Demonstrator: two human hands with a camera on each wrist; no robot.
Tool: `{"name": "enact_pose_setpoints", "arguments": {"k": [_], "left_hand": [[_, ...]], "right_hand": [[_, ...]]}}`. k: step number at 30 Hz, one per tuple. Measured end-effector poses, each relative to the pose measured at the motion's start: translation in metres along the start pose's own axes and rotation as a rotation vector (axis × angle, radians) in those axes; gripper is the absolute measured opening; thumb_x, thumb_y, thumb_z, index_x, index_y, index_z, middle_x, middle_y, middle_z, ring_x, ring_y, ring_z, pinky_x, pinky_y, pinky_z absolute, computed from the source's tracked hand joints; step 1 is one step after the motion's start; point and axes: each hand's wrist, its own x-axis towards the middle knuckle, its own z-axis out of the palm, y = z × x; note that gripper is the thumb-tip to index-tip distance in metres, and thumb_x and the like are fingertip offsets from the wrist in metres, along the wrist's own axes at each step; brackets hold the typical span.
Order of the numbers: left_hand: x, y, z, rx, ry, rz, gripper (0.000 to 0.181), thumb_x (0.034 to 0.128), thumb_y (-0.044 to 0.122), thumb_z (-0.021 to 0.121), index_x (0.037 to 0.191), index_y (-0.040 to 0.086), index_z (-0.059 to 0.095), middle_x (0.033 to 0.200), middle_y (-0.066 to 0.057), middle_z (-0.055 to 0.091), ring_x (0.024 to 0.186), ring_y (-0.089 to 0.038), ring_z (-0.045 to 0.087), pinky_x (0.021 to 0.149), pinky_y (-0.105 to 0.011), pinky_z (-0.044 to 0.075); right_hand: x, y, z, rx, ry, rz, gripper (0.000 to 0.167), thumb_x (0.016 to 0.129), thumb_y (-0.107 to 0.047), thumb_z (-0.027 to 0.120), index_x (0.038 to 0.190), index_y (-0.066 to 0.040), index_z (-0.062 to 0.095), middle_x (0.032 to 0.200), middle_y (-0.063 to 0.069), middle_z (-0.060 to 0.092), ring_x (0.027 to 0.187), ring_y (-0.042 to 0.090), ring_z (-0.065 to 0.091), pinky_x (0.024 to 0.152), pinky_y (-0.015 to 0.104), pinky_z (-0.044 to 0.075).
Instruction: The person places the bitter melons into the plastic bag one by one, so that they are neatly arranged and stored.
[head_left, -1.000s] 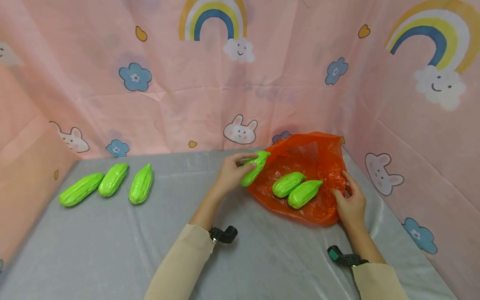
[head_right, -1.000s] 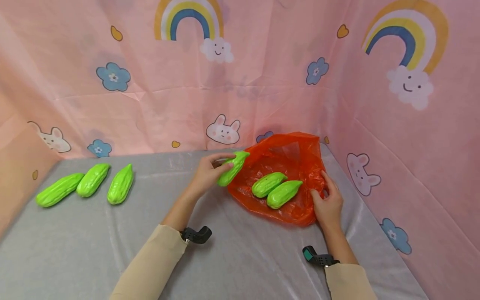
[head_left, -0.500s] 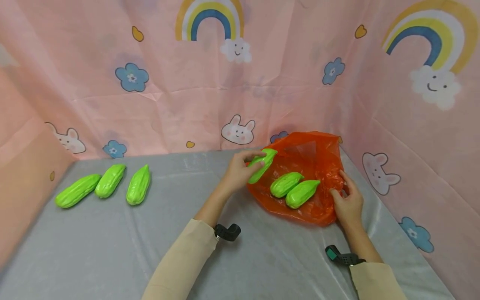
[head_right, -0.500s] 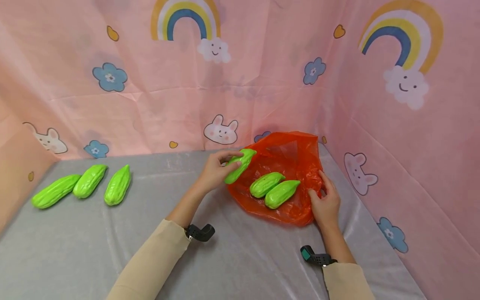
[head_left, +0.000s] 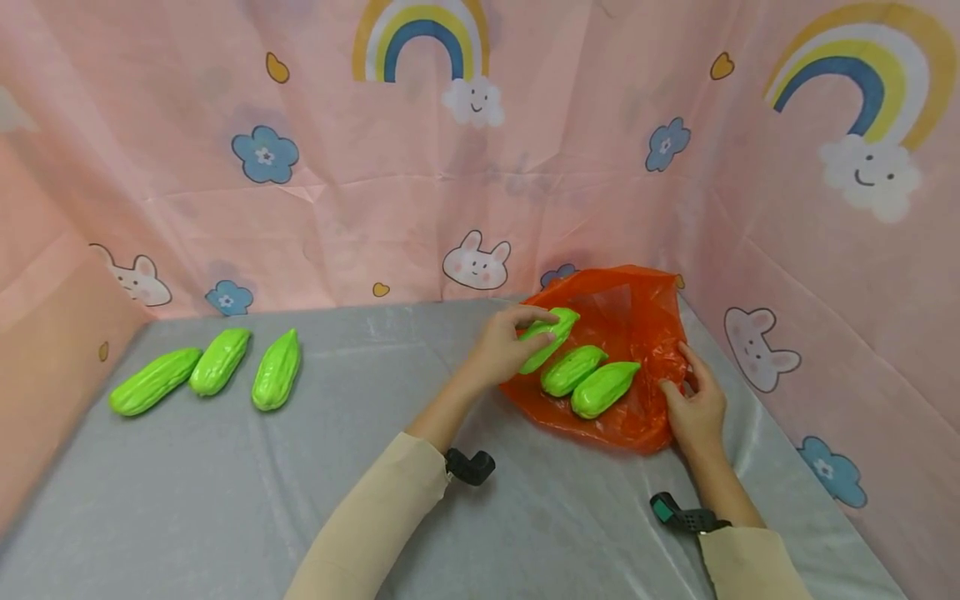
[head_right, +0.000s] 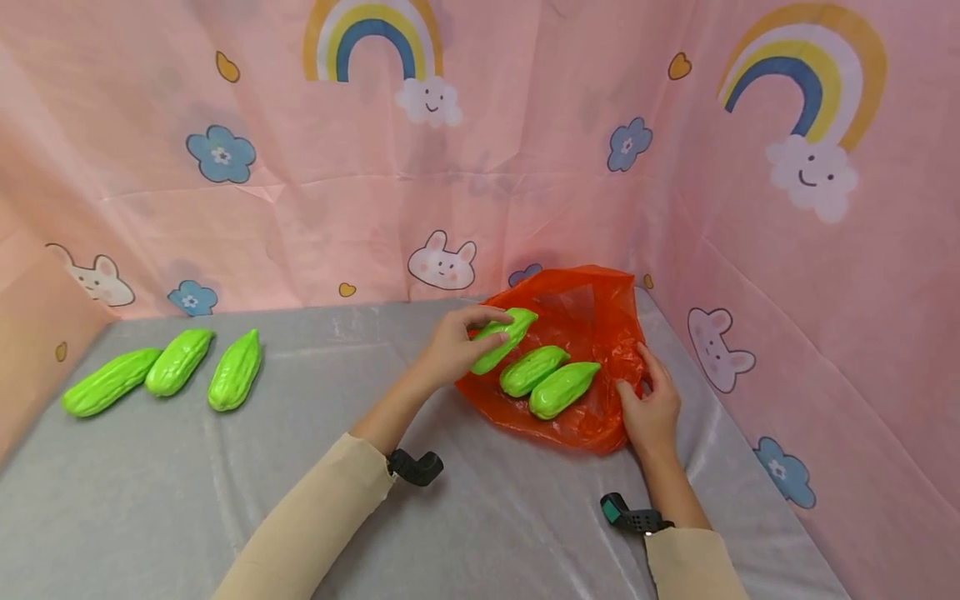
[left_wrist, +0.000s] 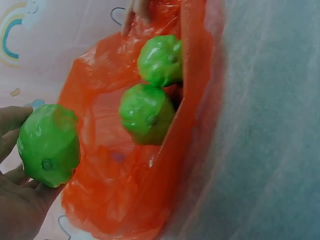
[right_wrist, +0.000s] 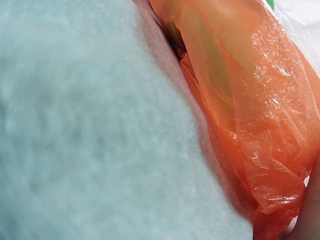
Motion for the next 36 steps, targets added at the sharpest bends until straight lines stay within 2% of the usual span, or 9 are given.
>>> {"name": "enact_pose_setpoints", "arguments": {"k": [7, 14, 20, 26, 28, 30, 33, 36], "left_hand": [[0.003, -0.001, 0.011, 0.021, -0.006, -0.026, 0.024, 0.0960, 0.021, 0.070, 0.119, 0.018, 0.074, 0.128, 0.000, 0.069, 0.121, -0.017, 0.061, 0.104, -0.035, 0.052], [0.008, -0.009, 0.019, 0.053, -0.005, -0.041, 0.023, 0.0963, 0.021, 0.069, 0.119, 0.018, 0.074, 0.127, 0.001, 0.071, 0.119, -0.015, 0.062, 0.100, -0.034, 0.053], [0.006, -0.013, 0.025, 0.024, -0.021, -0.077, 0.024, 0.0966, 0.022, 0.069, 0.119, 0.019, 0.074, 0.129, 0.001, 0.070, 0.118, -0.015, 0.062, 0.099, -0.034, 0.053], [0.003, -0.014, 0.031, -0.035, -0.024, -0.072, 0.024, 0.0977, 0.022, 0.067, 0.120, 0.017, 0.074, 0.125, -0.001, 0.071, 0.102, -0.014, 0.062, 0.083, -0.024, 0.054], [0.002, -0.015, 0.033, -0.058, -0.028, -0.076, 0.024, 0.0977, 0.023, 0.067, 0.120, 0.017, 0.074, 0.123, -0.002, 0.071, 0.098, -0.014, 0.063, 0.077, -0.022, 0.054], [0.002, -0.016, 0.035, -0.089, -0.026, -0.093, 0.024, 0.0973, 0.022, 0.068, 0.120, 0.017, 0.074, 0.123, -0.002, 0.071, 0.096, -0.013, 0.064, 0.075, -0.021, 0.054], [0.004, -0.020, 0.037, -0.120, 0.019, -0.125, 0.023, 0.0966, 0.022, 0.069, 0.119, 0.018, 0.075, 0.123, -0.003, 0.071, 0.098, -0.013, 0.066, 0.075, -0.022, 0.055], [0.007, -0.024, 0.037, -0.136, 0.068, -0.154, 0.023, 0.0964, 0.022, 0.069, 0.118, 0.017, 0.075, 0.124, -0.004, 0.071, 0.101, -0.013, 0.066, 0.077, -0.023, 0.056]], "right_hand": [[0.000, 0.003, 0.001, -0.004, 0.003, -0.009, 0.060, 0.094, -0.008, 0.060, 0.151, -0.022, 0.049, 0.153, 0.006, 0.052, 0.130, 0.032, 0.057, 0.108, 0.022, 0.048], [0.000, 0.003, 0.001, -0.012, -0.001, -0.016, 0.059, 0.095, -0.008, 0.060, 0.152, -0.022, 0.048, 0.153, 0.007, 0.052, 0.129, 0.033, 0.057, 0.109, 0.026, 0.048], [-0.001, 0.001, 0.002, 0.000, -0.010, 0.000, 0.060, 0.095, -0.008, 0.059, 0.152, -0.022, 0.049, 0.154, 0.006, 0.051, 0.132, 0.031, 0.056, 0.110, 0.030, 0.048], [0.000, 0.000, 0.001, 0.008, -0.025, 0.030, 0.060, 0.096, -0.010, 0.058, 0.153, -0.025, 0.046, 0.156, 0.003, 0.049, 0.136, 0.030, 0.053, 0.113, 0.038, 0.046], [0.000, 0.000, 0.001, 0.007, -0.022, 0.028, 0.060, 0.096, -0.010, 0.058, 0.153, -0.024, 0.046, 0.156, 0.004, 0.049, 0.135, 0.030, 0.053, 0.113, 0.034, 0.047], [0.000, 0.000, 0.001, 0.021, -0.010, 0.018, 0.060, 0.095, -0.008, 0.059, 0.152, -0.022, 0.048, 0.154, 0.006, 0.051, 0.133, 0.030, 0.055, 0.109, 0.023, 0.047], [0.000, 0.001, 0.001, 0.032, 0.004, 0.000, 0.059, 0.094, -0.007, 0.060, 0.150, -0.021, 0.050, 0.151, 0.008, 0.053, 0.128, 0.028, 0.057, 0.099, 0.008, 0.044], [0.000, 0.002, 0.002, 0.031, 0.013, -0.010, 0.058, 0.094, -0.007, 0.060, 0.150, -0.020, 0.051, 0.150, 0.010, 0.054, 0.124, 0.026, 0.057, 0.095, 0.005, 0.043]]}}
